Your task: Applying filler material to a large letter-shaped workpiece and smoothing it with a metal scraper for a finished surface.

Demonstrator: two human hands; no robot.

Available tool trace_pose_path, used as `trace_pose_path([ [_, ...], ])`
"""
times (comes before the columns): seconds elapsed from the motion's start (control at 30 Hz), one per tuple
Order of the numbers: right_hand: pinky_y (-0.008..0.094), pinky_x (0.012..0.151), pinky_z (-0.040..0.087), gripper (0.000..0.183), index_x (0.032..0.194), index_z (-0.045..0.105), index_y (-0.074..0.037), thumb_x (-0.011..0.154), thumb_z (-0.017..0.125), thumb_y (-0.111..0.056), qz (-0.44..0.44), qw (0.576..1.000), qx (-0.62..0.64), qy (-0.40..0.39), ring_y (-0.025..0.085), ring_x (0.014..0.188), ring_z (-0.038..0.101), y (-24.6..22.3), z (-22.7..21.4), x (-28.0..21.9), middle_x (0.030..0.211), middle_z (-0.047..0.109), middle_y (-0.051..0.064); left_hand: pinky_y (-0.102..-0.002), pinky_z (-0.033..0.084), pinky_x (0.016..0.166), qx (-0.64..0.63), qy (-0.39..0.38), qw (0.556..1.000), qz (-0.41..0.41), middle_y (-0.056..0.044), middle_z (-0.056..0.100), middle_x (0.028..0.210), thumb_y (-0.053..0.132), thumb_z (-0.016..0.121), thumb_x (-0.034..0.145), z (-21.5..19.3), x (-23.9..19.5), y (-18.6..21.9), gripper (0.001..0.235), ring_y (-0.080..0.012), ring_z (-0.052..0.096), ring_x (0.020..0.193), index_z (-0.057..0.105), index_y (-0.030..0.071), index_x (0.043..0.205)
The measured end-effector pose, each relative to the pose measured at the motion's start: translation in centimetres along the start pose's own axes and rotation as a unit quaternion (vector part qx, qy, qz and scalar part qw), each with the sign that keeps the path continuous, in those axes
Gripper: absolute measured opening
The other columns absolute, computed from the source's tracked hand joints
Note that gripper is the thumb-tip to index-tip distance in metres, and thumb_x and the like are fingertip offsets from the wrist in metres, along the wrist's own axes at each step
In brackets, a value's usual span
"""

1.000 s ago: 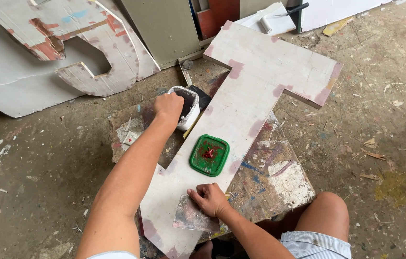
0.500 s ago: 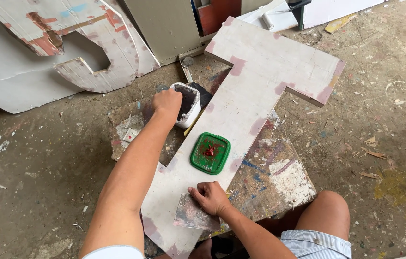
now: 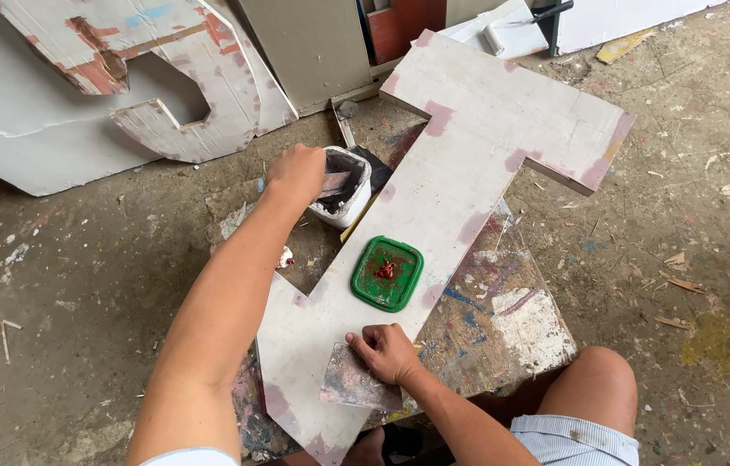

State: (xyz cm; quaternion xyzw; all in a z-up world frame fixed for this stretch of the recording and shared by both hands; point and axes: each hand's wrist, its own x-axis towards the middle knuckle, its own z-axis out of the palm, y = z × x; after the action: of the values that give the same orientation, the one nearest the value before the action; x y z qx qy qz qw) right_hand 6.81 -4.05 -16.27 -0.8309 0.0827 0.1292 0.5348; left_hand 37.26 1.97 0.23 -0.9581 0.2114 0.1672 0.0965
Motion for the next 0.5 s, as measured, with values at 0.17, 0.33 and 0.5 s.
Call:
trace_pose_path([
  [0.17,0.038,0.054,0.028,0.059,0.056,0.041,-0.014,0.099,0.062,-0.049,-0.017,1.0,-0.005,0.003,0.014,0.053,0.032,0.5,0.2,0.3,0.051,0.034,0.001,-0.043,0.062,0.082,-0.041,-0.028,0.998,-0.041,-0.009,0.066,0.087,0.009,0.076,0.095,-3.7,-4.4,-1.6,0.011,-0.0243,0.066,0.08,0.066,0.004,0.096],
  [0.33,0.04,0.065,0.053,0.054,0.06,0.064,-0.013,0.088,0.066,-0.059,0.029,1.0,0.0,0.003,0.036,0.064,0.069,1.7,0.6,1.2,0.054,0.064,0.013,-0.049,0.052,0.065,-0.282,0.104,0.952,-0.064,-0.023,0.068,0.071,0.031,0.082,0.081,-1.2,-5.9,-8.7,0.033,-0.0371,0.07,0.073,0.068,0.008,0.062],
  [0.5,0.04,0.066,0.053,0.054,0.06,0.065,-0.013,0.089,0.065,-0.059,0.026,1.0,-0.003,0.0,0.035,0.063,0.069,1.5,0.6,1.3,0.054,0.064,0.014,-0.031,0.042,0.057,-0.493,0.094,0.859,-0.102,-0.01,0.052,0.066,0.028,0.078,0.084,-2.2,-15.1,-9.1,0.027,-0.0178,0.053,0.063,0.075,0.002,0.086],
])
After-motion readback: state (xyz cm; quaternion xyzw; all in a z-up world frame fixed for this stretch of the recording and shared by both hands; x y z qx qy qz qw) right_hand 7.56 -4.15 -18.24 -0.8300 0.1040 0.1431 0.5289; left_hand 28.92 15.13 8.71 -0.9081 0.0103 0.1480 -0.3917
